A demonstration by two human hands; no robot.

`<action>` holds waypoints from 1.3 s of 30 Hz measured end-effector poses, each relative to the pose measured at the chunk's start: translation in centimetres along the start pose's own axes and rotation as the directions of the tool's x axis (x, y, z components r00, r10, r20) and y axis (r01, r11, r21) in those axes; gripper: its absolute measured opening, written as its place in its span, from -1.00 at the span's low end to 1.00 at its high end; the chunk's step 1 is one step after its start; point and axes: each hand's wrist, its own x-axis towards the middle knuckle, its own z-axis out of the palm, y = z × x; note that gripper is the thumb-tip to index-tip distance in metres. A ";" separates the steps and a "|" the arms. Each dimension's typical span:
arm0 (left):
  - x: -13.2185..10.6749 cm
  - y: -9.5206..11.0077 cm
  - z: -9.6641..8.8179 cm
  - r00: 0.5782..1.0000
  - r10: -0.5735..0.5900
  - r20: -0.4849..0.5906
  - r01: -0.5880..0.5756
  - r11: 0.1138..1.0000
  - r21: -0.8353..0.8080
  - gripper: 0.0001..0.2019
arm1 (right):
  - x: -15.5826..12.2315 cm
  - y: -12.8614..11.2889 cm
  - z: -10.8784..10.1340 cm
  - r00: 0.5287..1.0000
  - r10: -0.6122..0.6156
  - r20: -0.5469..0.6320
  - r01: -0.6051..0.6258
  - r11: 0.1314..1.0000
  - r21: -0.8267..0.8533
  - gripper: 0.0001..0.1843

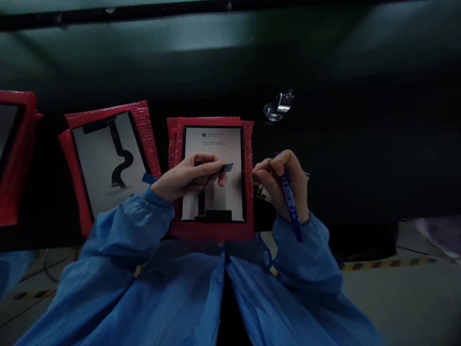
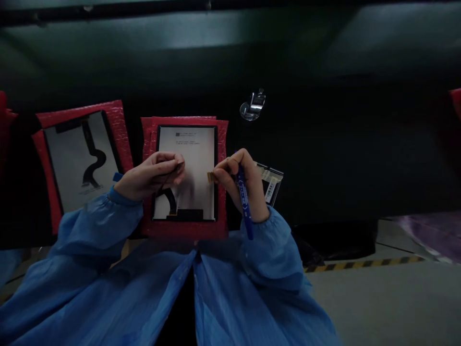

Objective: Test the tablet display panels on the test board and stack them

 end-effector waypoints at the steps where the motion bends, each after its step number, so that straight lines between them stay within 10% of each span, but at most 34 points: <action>1: -0.1 -0.1 0.2 0.998 0.039 -0.046 -0.036 0.997 0.062 -0.73 | -0.2 -0.2 0.4 1.000 -0.009 -0.028 0.009 1.000 -0.010 -0.61; 7: -0.1 -1.1 1.8 0.875 0.390 -0.285 -0.275 0.887 0.370 -0.84 | -0.9 0.0 2.6 0.977 -0.113 -0.181 0.078 0.979 -0.190 -0.64; 39: 0.2 -2.2 2.4 0.774 0.553 -0.308 -0.287 0.741 0.607 -0.84 | -1.0 0.2 3.8 0.969 -0.118 -0.218 0.047 0.951 -0.307 -0.64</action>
